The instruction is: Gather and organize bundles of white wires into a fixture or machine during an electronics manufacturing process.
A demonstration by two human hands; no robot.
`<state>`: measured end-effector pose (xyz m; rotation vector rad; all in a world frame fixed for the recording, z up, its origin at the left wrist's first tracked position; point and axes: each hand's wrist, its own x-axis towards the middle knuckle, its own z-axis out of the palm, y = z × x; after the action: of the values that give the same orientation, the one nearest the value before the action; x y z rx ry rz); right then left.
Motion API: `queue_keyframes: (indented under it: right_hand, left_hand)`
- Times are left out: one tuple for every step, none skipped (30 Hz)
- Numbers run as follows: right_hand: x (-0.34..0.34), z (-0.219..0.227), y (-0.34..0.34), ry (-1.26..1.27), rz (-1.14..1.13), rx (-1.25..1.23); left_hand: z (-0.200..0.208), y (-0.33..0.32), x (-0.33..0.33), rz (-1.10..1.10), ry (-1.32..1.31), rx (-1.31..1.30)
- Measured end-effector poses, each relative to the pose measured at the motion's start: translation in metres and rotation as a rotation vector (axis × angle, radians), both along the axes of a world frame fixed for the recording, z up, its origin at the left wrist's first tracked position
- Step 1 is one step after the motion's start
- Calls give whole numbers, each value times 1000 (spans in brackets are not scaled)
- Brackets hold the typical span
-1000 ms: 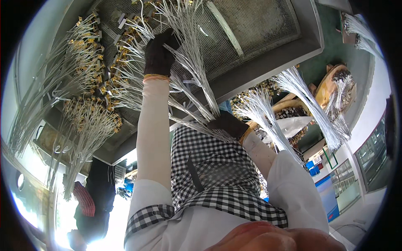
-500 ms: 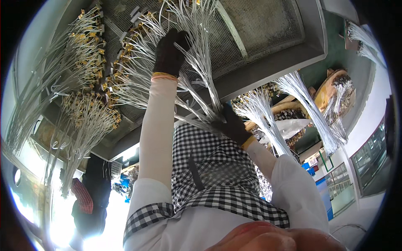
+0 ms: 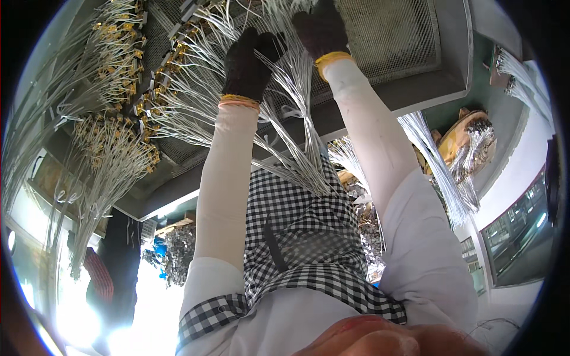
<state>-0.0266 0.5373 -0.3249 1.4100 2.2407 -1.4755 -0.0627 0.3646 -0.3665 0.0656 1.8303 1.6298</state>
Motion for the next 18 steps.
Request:
queue_keyframes:
  right_hand:
    - [21, -25, 15, 106, 25, 279]
    - [31, -40, 23, 223, 59, 540]
    - [30, -37, 22, 223, 68, 535]
    - [29, -31, 21, 259, -95, 118]
    - [27, -25, 20, 282, -256, -300]
    - [27, -28, 19, 375, -256, -254]
    - [31, -29, 19, 374, -253, -250]
    - [35, -31, 21, 509, -303, -289]
    - [39, -31, 23, 641, -352, -331]
    - [43, -32, 28, 637, -350, -330]
    - [47, -31, 34, 639, -365, -429]
    - [47, -30, 35, 642, -381, -531]
    - [48, -28, 34, 642, -381, -533]
    - [50, -26, 32, 695, -393, -585]
    - [53, -25, 35, 748, -404, -631]
    - [55, -29, 39, 749, -404, -626]
    - [55, -34, 44, 721, -418, -678]
    - [52, -34, 43, 692, -432, -740]
  left_hand:
    - [2, 15, 5, 293, -425, 261]
    - [5, 21, 5, 591, -842, 503]
    - [11, 17, 3, 602, -840, 503]
    - [17, 13, 3, 637, -866, 507]
    - [23, 10, 2, 670, -893, 511]
    - [25, 9, 2, 668, -898, 520]
    - [23, 9, 2, 668, -901, 525]
    - [21, 10, 0, 660, -941, 572]
    - [23, 11, 0, 656, -981, 617]
    - [25, 13, 3, 659, -984, 618]
    - [29, 15, 7, 684, -953, 600]
    - [32, 15, 9, 708, -919, 580]
    - [34, 13, 11, 709, -919, 579]
    - [37, 12, 12, 725, -900, 580]
    - [37, 13, 14, 737, -885, 585]
    - [37, 15, 15, 734, -887, 588]
    - [36, 18, 15, 721, -896, 612]
    - [33, 16, 15, 712, -899, 629]
